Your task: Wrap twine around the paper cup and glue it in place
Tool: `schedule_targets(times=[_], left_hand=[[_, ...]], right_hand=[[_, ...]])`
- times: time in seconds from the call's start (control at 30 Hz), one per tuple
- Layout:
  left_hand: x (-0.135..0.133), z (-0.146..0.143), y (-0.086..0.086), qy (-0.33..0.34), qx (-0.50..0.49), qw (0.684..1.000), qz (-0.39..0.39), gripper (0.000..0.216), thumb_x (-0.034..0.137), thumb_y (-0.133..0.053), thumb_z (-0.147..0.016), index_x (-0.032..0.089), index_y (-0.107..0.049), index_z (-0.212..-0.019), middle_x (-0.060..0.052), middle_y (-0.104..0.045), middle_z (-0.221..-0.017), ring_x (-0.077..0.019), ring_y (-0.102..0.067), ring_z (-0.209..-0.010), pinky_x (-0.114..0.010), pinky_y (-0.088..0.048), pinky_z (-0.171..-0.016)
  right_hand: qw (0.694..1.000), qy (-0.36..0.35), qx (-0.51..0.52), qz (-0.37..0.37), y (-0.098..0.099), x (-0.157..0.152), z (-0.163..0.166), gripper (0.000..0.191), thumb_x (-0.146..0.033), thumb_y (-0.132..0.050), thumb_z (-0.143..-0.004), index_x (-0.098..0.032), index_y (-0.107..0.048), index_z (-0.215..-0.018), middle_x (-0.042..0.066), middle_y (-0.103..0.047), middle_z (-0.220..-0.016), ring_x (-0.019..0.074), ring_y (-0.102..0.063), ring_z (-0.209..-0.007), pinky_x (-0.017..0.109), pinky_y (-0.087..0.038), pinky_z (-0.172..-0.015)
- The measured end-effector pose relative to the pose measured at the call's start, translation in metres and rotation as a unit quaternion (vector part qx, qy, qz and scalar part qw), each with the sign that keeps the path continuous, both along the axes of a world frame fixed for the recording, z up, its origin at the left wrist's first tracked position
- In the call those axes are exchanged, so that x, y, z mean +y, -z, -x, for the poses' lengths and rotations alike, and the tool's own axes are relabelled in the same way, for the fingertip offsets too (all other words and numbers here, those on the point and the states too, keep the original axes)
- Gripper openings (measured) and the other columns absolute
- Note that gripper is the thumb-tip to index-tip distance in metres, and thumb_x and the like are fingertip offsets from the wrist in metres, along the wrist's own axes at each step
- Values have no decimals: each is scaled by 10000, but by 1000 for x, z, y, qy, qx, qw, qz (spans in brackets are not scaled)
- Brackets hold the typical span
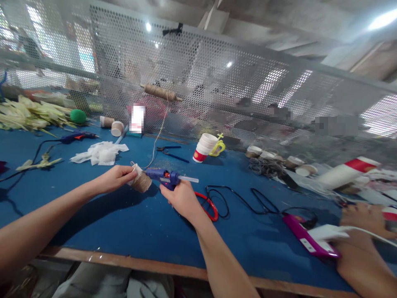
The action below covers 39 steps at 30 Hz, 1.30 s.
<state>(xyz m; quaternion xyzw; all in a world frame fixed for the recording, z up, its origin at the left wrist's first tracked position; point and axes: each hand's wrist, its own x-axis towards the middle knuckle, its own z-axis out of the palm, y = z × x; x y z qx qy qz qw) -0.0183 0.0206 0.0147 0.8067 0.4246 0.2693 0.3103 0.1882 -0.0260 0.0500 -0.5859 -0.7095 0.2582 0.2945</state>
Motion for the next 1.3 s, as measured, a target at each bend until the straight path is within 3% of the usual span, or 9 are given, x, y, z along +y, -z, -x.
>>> schedule_targets(times=[0.43,0.6,0.77,0.97,1.1,1.3], left_hand=[[0,-1,0,-2,-23,1000,14,399,395,-310,-802,104,-578,-742,2,-508,-614,-105,-406,-574,-202,-345,-555],[0,-1,0,12,-17,1000,12,412,400,-284,-815,103,-564,-756,9,-475,-614,-101,-388,-580,-203,-332,-554],[-1,-2,0,7,-4,1000,-15,378,398,-289,-815,122,-489,-650,33,-392,-573,-89,-348,-566,-198,-293,-535],[-8,-8,-4,-8,-6,1000,-28,331,360,-294,-817,148,-361,-572,44,-345,-543,-76,-315,-533,-197,-261,-511],[-10,-9,-5,-14,4,999,-41,322,341,-299,-816,154,-329,-556,48,-321,-529,-73,-292,-520,-202,-244,-502],[-10,-9,-5,-7,7,998,-63,320,328,-296,-822,154,-324,-555,49,-324,-531,-70,-288,-515,-201,-244,-497]], right_hand=[[1000,-6,-26,-9,1,-6,-2,263,-299,-494,-693,-186,-410,-471,-37,-439,-329,95,-421,-311,217,-356,-368],[1000,11,-9,-13,1,-2,-1,255,-310,-506,-684,-183,-428,-477,-32,-449,-330,94,-427,-307,208,-361,-358],[998,30,37,43,4,6,-4,204,-329,-533,-665,-160,-492,-559,-41,-442,-344,82,-407,-298,197,-349,-336],[976,57,204,58,3,41,-27,218,-332,-608,-629,-145,-503,-669,-23,-514,-492,71,-462,-415,181,-372,-394],[975,171,129,49,14,78,-46,251,-365,-529,-706,-142,-502,-593,1,-507,-506,69,-452,-421,189,-380,-409],[971,224,34,80,39,110,-57,291,-353,-516,-721,-141,-488,-524,47,-507,-459,138,-513,-429,279,-430,-459]])
